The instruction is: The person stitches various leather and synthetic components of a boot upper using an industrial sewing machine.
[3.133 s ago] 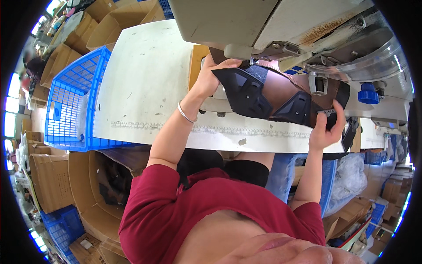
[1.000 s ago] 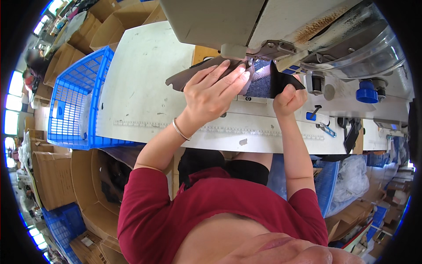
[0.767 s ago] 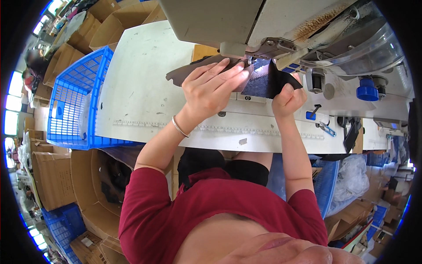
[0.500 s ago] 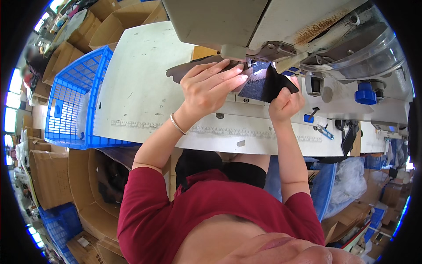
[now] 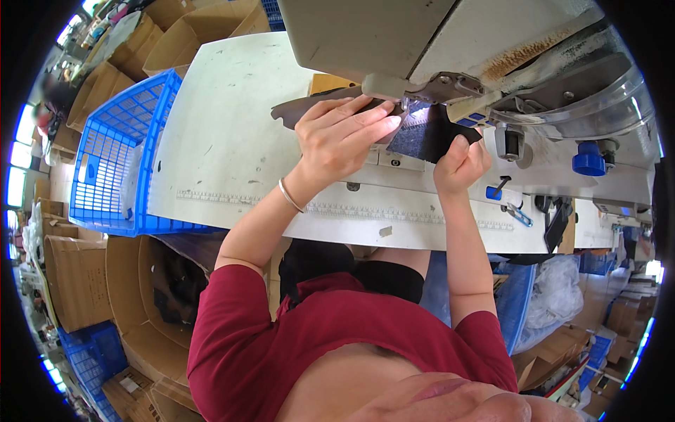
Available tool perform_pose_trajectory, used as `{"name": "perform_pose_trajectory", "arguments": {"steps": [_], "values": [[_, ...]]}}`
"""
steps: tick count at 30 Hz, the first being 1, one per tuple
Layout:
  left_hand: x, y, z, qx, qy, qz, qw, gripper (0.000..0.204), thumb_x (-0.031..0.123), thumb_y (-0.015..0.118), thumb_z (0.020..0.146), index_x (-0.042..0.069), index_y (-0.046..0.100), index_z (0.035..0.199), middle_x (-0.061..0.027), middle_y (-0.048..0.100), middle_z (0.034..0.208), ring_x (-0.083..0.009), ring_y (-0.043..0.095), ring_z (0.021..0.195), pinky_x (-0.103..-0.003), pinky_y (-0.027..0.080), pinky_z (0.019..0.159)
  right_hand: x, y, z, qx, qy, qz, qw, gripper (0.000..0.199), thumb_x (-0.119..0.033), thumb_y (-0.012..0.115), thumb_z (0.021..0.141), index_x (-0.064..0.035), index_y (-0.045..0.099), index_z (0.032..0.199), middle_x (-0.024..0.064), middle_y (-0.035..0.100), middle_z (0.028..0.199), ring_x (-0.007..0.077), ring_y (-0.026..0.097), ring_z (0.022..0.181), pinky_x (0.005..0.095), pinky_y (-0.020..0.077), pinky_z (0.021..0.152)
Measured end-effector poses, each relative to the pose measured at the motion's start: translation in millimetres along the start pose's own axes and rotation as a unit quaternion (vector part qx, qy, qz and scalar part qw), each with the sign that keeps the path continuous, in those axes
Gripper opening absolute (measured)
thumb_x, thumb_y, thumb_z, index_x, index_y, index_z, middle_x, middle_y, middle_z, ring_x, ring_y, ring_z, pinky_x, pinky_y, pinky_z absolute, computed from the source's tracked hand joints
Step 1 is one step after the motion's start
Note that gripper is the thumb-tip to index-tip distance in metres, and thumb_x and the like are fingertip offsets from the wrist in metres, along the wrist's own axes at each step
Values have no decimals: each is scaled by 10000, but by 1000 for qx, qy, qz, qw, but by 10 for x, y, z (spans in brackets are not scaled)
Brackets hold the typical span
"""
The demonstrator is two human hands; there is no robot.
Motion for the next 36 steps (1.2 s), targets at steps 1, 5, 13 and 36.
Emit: {"name": "perform_pose_trajectory", "arguments": {"steps": [1,5,13,36], "values": [[-15,9,-3,1,5,-3,1000,237,19,621,709,146,710,887,-53,717,886,-212,699,837,-265,497,688,-15,6,2,7,-5,-16,1000,298,-136,458,915,13,469,657,122,464,580,271,449,478,362,317,452],[-76,12,-14,5,1,6,1000,227,62,651,680,187,702,862,29,714,894,-156,680,843,-261,489,707,-44,7,-26,16,-6,-74,997,389,-165,458,929,-6,404,579,104,376,517,260,391,441,377,262,432],[-147,77,-40,11,-8,-6,1000,256,15,648,647,178,686,841,29,716,902,-155,681,844,-271,497,719,-38,33,54,10,57,-25,998,409,-178,459,925,-4,385,563,104,343,506,241,352,427,374,224,425],[-718,393,103,-437,-510,-366,644,353,271,615,848,12,620,1087,-97,655,1022,-180,645,824,-304,505,749,573,195,-100,-33,32,86,995,120,-105,588,800,-6,597,865,145,618,785,300,599,698,385,461,624]]}}
Point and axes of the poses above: each hand's wrist, its own z-axis towards the middle knuckle, its own y-axis out of the palm, x = y × z, the point moved 4 cm from there along z, towards the middle knuckle
